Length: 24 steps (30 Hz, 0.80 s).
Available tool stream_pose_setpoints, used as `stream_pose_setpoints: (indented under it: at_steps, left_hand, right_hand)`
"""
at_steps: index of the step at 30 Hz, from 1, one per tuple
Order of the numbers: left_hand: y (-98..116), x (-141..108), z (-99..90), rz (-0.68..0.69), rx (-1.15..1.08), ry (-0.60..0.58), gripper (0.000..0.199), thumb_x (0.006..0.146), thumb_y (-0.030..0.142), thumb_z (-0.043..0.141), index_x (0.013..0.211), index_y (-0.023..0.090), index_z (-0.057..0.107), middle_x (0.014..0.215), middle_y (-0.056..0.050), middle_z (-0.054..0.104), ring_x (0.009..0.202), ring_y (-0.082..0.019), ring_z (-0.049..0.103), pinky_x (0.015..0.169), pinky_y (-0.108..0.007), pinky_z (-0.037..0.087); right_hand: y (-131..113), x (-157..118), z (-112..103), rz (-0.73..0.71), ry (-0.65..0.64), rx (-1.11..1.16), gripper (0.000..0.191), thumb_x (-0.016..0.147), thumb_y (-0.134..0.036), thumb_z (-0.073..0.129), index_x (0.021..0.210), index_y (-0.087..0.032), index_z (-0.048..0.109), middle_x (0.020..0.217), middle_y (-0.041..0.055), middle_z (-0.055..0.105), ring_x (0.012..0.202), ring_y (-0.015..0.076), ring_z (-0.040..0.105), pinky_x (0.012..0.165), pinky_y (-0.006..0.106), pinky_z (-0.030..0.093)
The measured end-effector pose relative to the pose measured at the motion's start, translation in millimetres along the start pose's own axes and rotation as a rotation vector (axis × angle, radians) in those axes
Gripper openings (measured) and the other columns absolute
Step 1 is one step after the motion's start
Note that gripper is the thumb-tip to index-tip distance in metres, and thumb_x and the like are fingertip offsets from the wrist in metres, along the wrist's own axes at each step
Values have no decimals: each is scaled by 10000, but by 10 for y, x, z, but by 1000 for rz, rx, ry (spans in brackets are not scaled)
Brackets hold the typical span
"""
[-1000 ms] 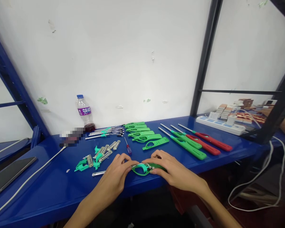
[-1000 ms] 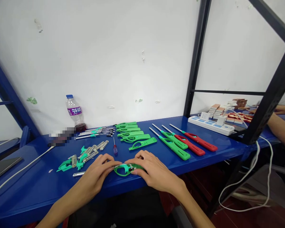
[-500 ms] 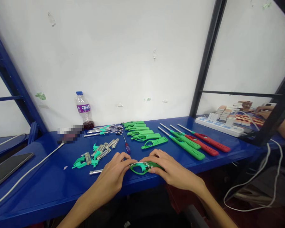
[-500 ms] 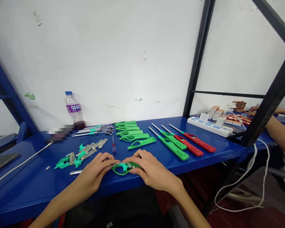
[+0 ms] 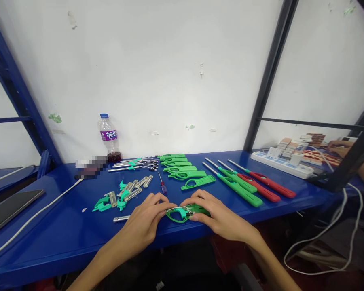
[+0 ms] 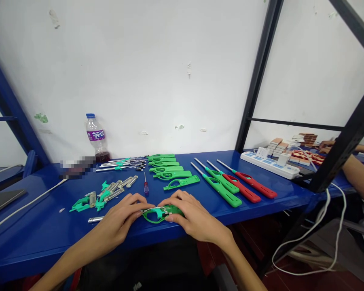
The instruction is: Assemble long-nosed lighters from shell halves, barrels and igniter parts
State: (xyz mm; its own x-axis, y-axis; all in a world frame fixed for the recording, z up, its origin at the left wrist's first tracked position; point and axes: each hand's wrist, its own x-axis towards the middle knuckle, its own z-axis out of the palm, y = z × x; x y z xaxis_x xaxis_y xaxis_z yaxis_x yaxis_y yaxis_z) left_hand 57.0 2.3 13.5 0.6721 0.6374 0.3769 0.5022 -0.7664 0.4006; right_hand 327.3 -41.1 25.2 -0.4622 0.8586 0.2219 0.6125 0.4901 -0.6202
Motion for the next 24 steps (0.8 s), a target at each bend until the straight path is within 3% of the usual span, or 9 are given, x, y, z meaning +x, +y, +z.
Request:
stream_pose_setpoints:
  at_steps: [4, 8, 15, 24]
  left_hand:
    - [4, -6, 2, 1, -6, 10, 429, 1092, 190, 361, 1312, 332, 700, 1161, -56, 674, 1017, -228, 602, 921, -361, 521]
    - [-1, -6, 7, 8, 8, 30, 453, 1085, 180, 364, 1326, 348, 709, 1138, -59, 681, 996, -226, 617, 896, -350, 534]
    - [-5, -6, -1, -17, -17, 26, 394, 1073, 180, 395, 1255, 318, 716, 1157, -53, 683, 1038, -233, 619, 929, -356, 530]
    - [-51, -11, -15, -44, -90, -26, 348, 1093, 219, 402, 1270, 352, 671, 1215, -22, 653, 1144, -213, 596, 991, -345, 492]
  right_hand:
    - [22, 90, -72, -57, -61, 98, 294, 1032, -295, 653, 1320, -351, 667, 1335, 27, 594, 1287, 215, 555, 1138, 350, 408]
    - [45, 202, -135, -80, -157, 124, 320, 974, -275, 725, 1290, -317, 696, 1275, 34, 641, 1196, 221, 607, 1071, 357, 468]
    - [84, 215, -91, -58, -116, 197, 421, 959, -301, 746, 1373, -314, 668, 1305, 35, 674, 1185, 218, 630, 1052, 345, 492]
    - [128, 211, -71, -131, -96, 177, 335, 967, -298, 754, 1301, -287, 728, 1278, 44, 686, 1177, 220, 638, 1042, 352, 485]
